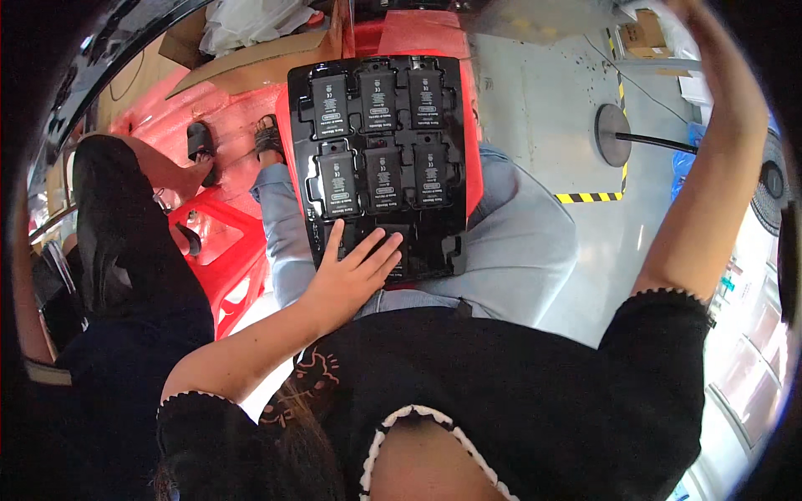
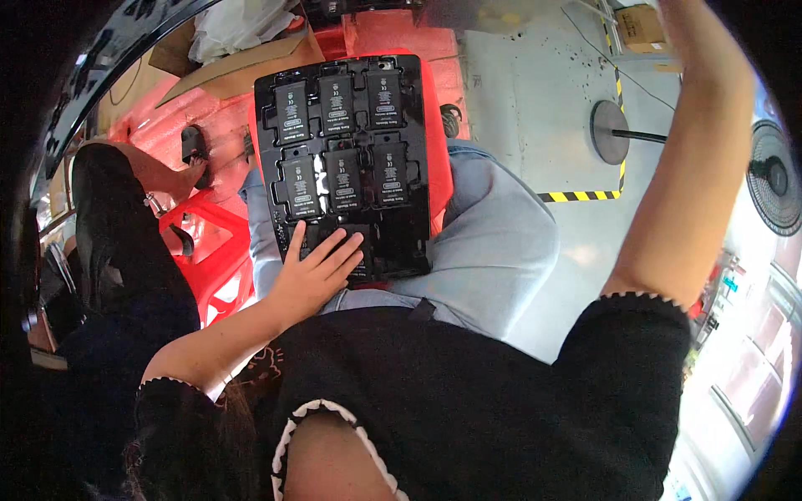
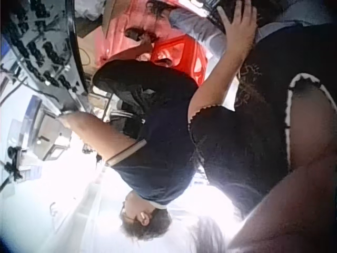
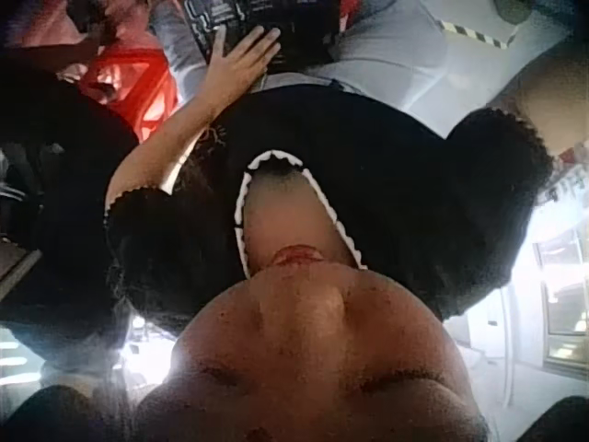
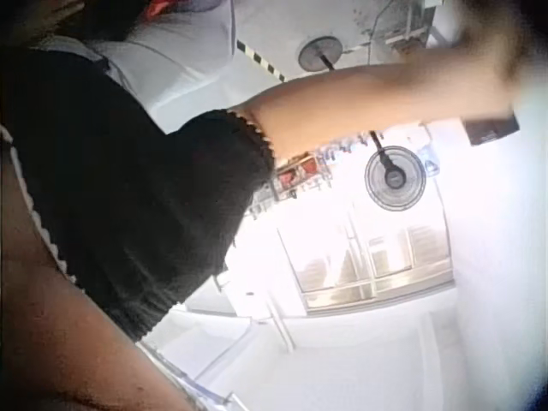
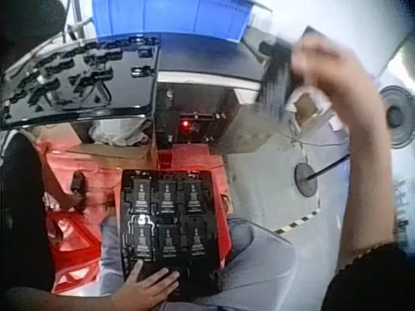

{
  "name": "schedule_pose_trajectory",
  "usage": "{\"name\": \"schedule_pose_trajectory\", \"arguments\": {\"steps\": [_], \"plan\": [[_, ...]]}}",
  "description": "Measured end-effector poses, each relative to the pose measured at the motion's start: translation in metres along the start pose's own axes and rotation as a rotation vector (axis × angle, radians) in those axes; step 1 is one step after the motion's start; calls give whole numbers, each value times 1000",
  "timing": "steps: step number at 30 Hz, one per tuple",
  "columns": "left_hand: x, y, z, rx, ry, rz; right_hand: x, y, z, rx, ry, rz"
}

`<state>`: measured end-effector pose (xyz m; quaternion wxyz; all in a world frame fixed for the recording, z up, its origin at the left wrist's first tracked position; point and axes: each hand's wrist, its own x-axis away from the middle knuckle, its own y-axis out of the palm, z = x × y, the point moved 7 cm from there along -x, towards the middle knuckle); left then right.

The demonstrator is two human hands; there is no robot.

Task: The person sits on the floor and repeatedly picks up small black rectangular electronic components from a red tray. They place each component into a slot on a machine above them, then retrieve it and return it to the tray. This cycle is repeated continuously for the duration of the clip.

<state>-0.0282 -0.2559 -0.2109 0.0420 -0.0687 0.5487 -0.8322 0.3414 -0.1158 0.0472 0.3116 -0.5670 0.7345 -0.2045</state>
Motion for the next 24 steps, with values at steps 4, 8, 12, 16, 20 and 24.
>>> {"name": "schedule_pose_trajectory", "arguments": {"steps": [4,8,12,16,20,24], "plan": [[-7,-6,4,-1,-161,91,125,122,14,34,306,-533],[-27,-18,-1,18,-249,172,227,226,55,-428,532,-535],[-27,-21,2,-12,-239,200,245,245,54,-2,-26,-188],[-26,-26,-5,6,-275,235,248,256,69,-252,334,-269],[-22,-16,-2,63,-296,227,258,255,76,-131,298,-287],[-25,-7,12,130,-202,191,269,244,33,202,127,-104]]}}
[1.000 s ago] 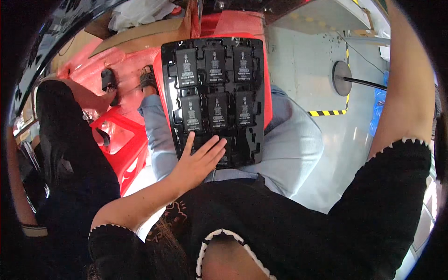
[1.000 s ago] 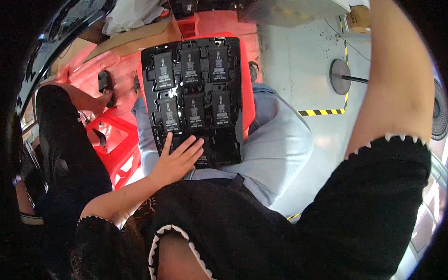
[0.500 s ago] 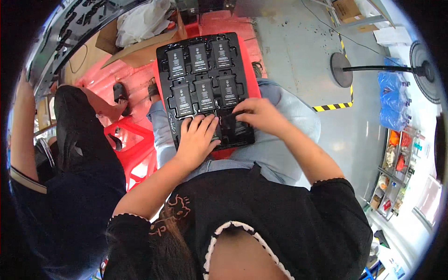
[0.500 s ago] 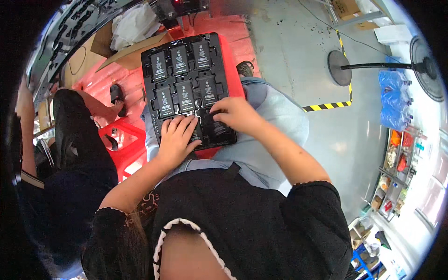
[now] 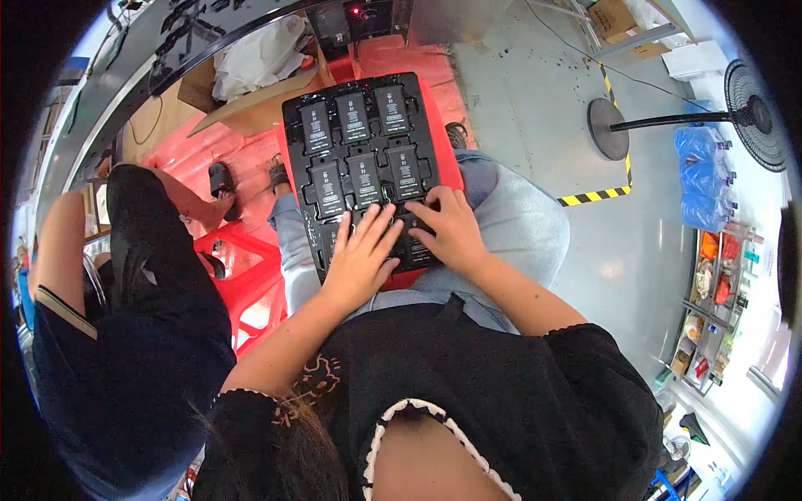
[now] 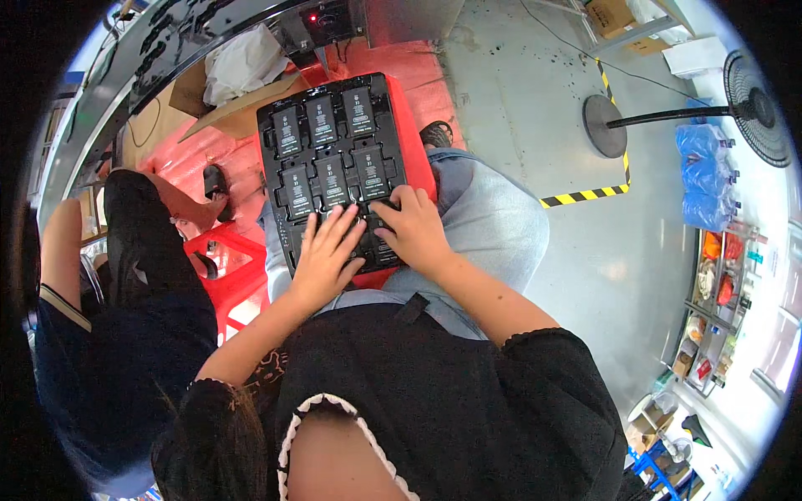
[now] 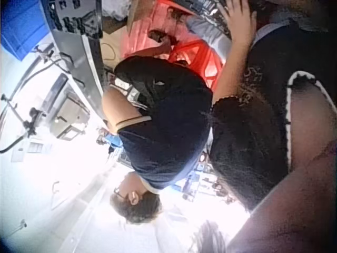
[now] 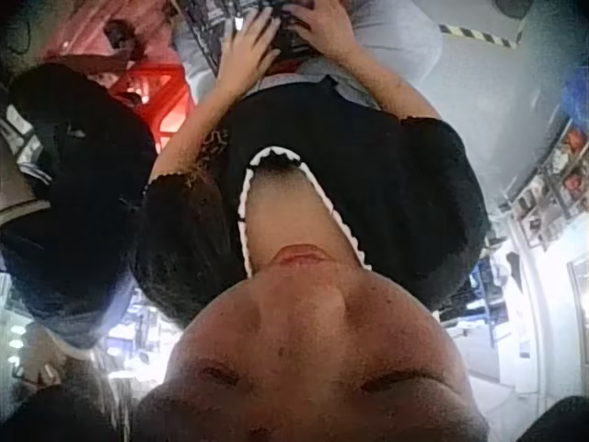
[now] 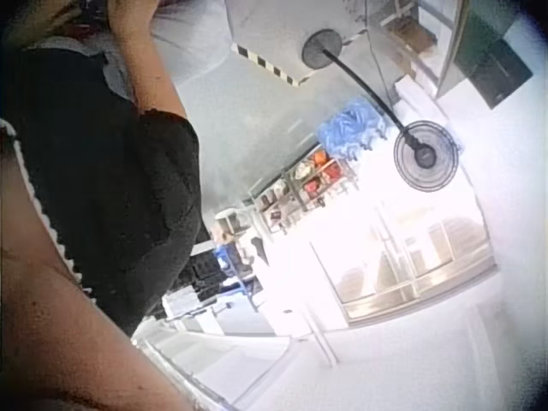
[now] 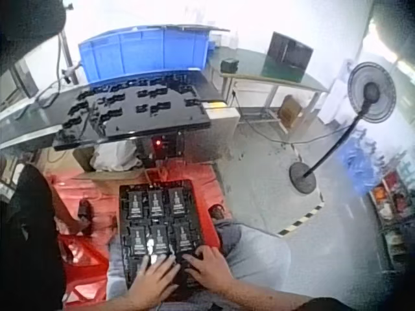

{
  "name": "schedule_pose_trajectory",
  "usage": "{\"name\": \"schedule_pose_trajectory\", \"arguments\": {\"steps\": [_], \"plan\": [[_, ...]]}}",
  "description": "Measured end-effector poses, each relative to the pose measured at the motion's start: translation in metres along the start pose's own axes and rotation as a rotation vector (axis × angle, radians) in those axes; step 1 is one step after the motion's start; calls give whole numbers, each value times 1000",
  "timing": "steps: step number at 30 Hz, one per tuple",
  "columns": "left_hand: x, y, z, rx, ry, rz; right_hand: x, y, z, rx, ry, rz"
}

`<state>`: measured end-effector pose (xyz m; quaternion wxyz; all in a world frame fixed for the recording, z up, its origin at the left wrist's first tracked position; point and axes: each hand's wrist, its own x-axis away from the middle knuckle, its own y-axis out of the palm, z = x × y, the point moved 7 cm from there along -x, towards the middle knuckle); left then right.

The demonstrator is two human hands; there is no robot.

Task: The person sits on the floor and repeatedly picks up small black rectangular electronic components from a red tray. They place each component into a slot on a machine above them, then retrieve it and return it to the tray. This cycle is repeated continuously for the duration of the clip.

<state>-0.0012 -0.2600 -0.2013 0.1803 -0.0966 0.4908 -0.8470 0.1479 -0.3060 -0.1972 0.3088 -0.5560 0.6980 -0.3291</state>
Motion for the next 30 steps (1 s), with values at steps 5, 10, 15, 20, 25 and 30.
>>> {"name": "schedule_pose_trajectory", "arguments": {"steps": [5,10,15,20,25,30], "plan": [[0,21,-2,-118,93,-101,-29,-77,-16,2,-92,518],[8,1,-3,-81,117,-22,-123,-190,-58,542,-459,650],[41,-22,-44,-237,-166,-12,-187,-222,-23,740,-507,394],[41,-32,-46,-138,-165,85,-168,-230,-46,648,-548,340],[35,-31,-50,-113,-102,89,-128,-226,-86,603,-650,315],[41,-33,-47,-50,-53,93,-96,-229,-86,501,-645,325]]}}
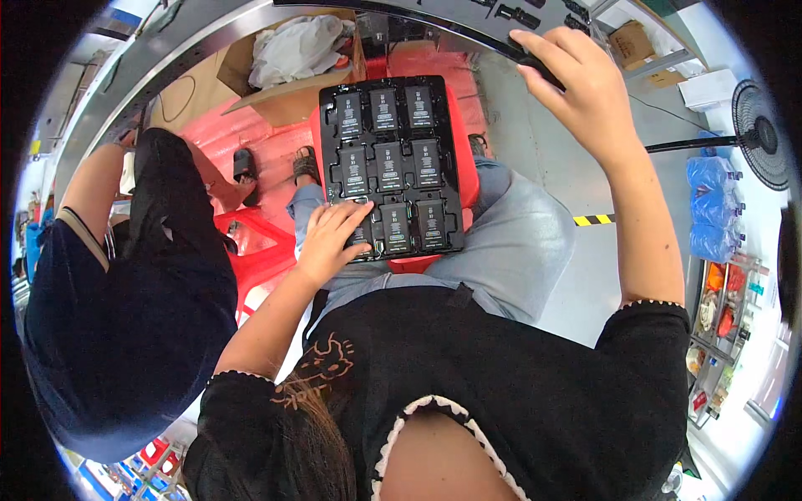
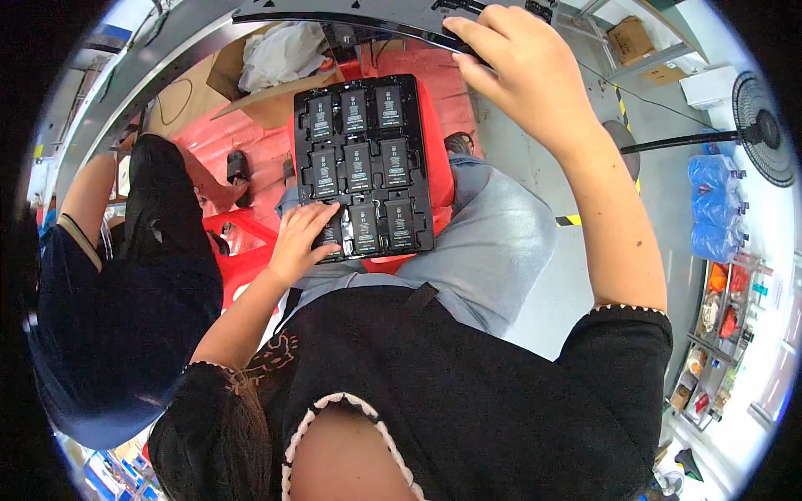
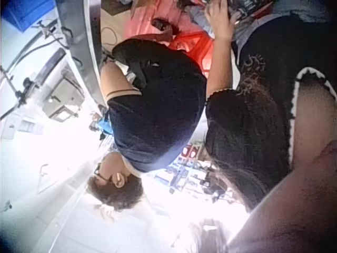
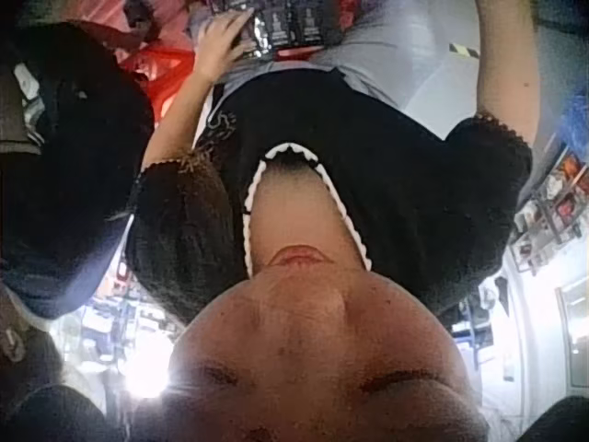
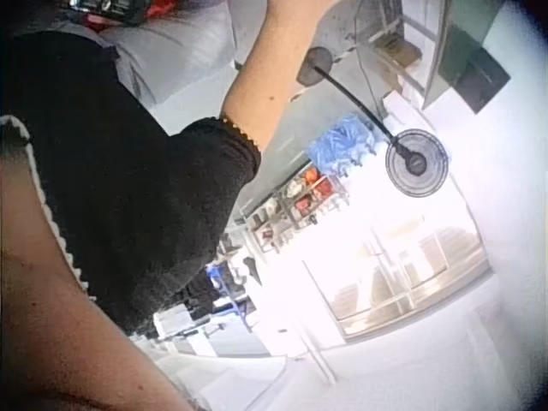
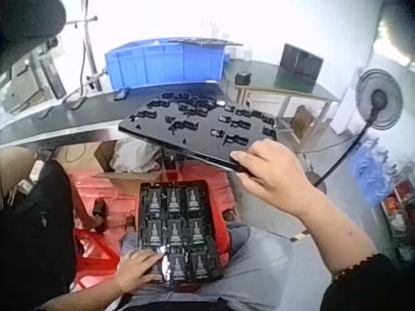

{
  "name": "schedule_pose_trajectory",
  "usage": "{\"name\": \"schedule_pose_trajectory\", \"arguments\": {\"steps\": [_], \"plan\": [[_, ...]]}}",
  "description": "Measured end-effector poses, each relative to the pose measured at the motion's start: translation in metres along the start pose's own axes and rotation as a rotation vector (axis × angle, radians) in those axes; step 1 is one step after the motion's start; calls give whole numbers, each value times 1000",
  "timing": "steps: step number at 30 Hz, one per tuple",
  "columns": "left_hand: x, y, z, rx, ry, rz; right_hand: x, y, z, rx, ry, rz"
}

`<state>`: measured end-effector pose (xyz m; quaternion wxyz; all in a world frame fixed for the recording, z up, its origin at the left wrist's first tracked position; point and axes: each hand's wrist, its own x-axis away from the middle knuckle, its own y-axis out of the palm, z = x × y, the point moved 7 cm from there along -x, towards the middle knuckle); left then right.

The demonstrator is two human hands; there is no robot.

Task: The person sits on the floor and repeatedly picks up small black rectangular electronic components from a red tray. They place each component into a slot on a machine above them, then retrieve it and return it to the tray. This cycle is repeated continuously for the duration of the clip.

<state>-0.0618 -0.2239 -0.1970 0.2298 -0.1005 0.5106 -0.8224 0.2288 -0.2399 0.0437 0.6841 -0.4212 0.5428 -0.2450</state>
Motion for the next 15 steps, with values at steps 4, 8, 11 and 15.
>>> {"name": "schedule_pose_trajectory", "arguments": {"steps": [4,8,11,15], "plan": [[3,4,-2,141,-134,-18,16,-25,-10,5,48,89],[-19,10,49,21,68,9,13,-35,-35,42,49,158],[-27,60,74,-197,310,-202,10,-34,-63,11,77,160],[-24,56,62,-112,202,-200,28,-14,-108,-101,248,54]]}}
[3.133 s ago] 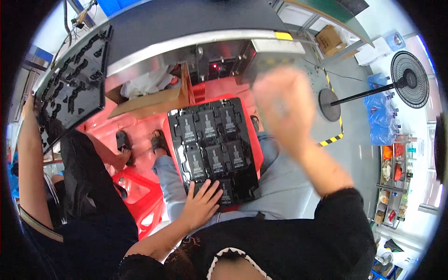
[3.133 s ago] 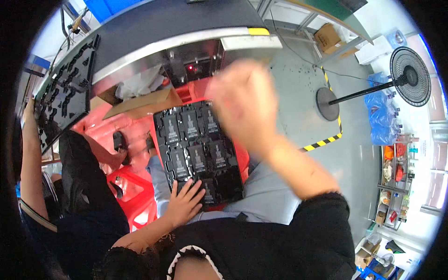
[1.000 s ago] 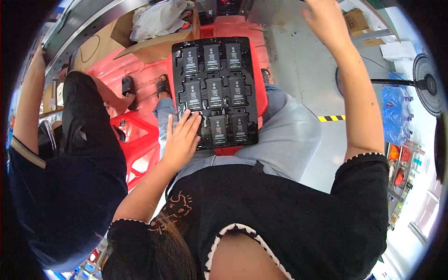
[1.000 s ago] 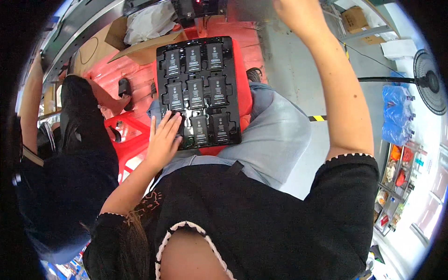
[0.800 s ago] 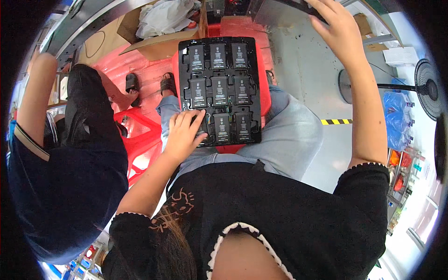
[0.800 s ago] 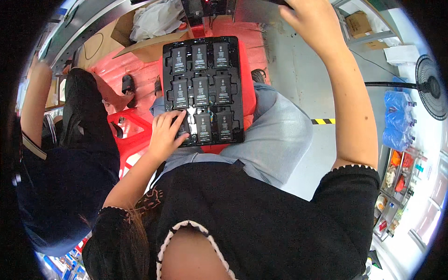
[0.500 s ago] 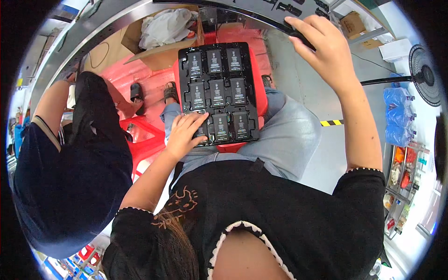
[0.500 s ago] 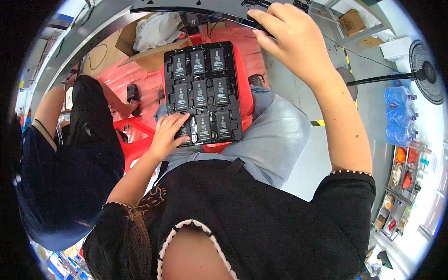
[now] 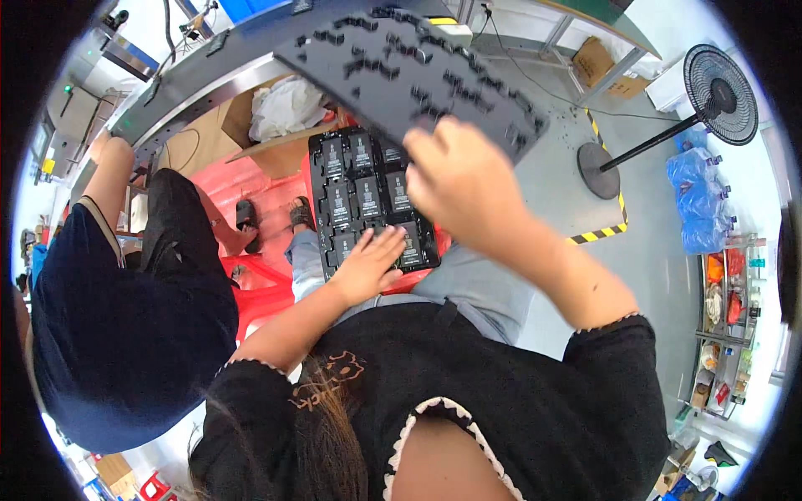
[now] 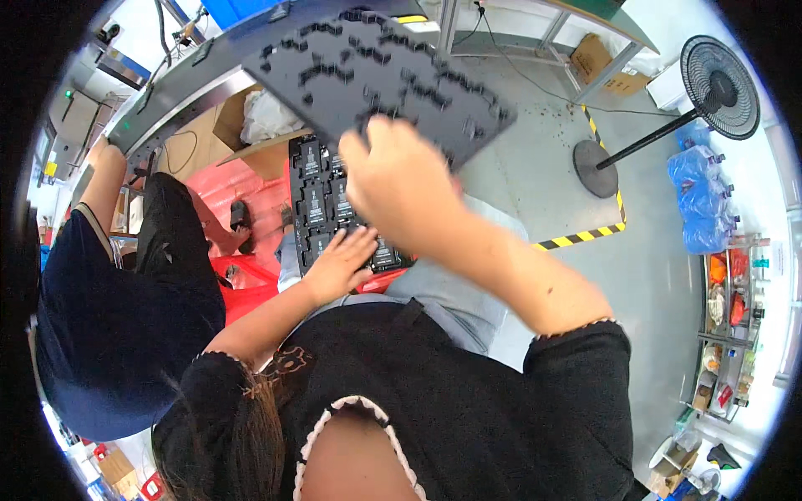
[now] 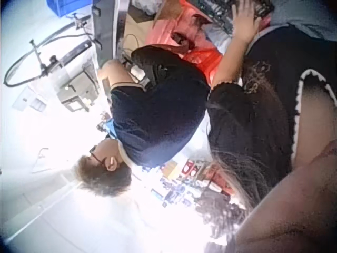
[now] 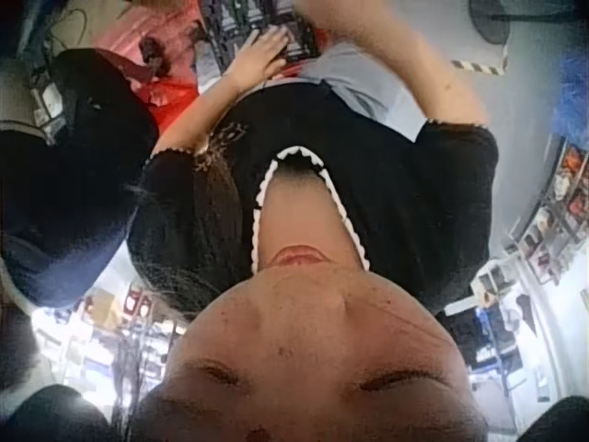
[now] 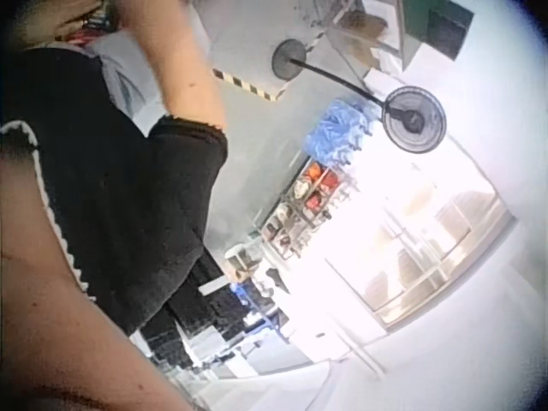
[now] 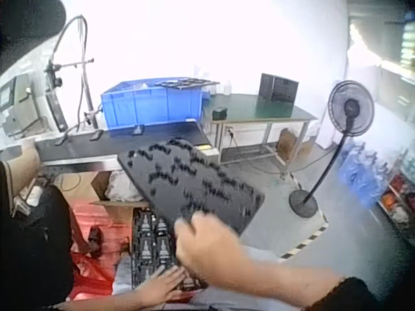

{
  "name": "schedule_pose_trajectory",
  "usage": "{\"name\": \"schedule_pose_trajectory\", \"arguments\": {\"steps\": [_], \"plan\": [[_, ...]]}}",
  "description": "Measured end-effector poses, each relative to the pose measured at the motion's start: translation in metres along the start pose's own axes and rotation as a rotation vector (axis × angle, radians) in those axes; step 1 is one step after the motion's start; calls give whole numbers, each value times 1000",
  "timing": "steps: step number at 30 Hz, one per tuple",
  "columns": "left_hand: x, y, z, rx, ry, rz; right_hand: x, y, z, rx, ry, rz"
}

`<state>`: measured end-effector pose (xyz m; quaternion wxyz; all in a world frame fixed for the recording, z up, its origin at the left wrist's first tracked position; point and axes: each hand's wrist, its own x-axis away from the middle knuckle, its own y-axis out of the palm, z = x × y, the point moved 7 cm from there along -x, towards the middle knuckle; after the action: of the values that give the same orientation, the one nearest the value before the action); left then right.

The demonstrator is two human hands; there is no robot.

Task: The person sits on the floor and repeatedly picks up small black rectangular electronic components from a red tray. They place each component into a slot on a machine above them, then retrieve it and return it to the tray. This cycle is repeated continuously for the duration of the clip.

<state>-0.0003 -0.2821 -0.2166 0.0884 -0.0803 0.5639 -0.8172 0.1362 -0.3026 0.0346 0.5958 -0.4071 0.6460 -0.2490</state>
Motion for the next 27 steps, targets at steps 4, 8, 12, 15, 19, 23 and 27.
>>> {"name": "schedule_pose_trajectory", "arguments": {"steps": [4,8,12,15,19,23,27], "plan": [[20,-87,-22,1547,-460,678,50,43,-54,-235,102,-286],[44,-102,-64,1384,-578,842,78,112,-102,-488,105,-535],[42,-59,-153,864,-674,644,72,137,-89,-595,-13,-441],[33,-41,-185,277,-784,362,40,122,-52,-870,-54,-362],[29,-12,-188,448,-794,575,-51,61,59,-493,-61,270],[20,-7,-172,544,-780,602,-173,60,193,-229,186,457],[17,-16,-174,397,-763,431,-281,140,309,29,684,-32]]}}
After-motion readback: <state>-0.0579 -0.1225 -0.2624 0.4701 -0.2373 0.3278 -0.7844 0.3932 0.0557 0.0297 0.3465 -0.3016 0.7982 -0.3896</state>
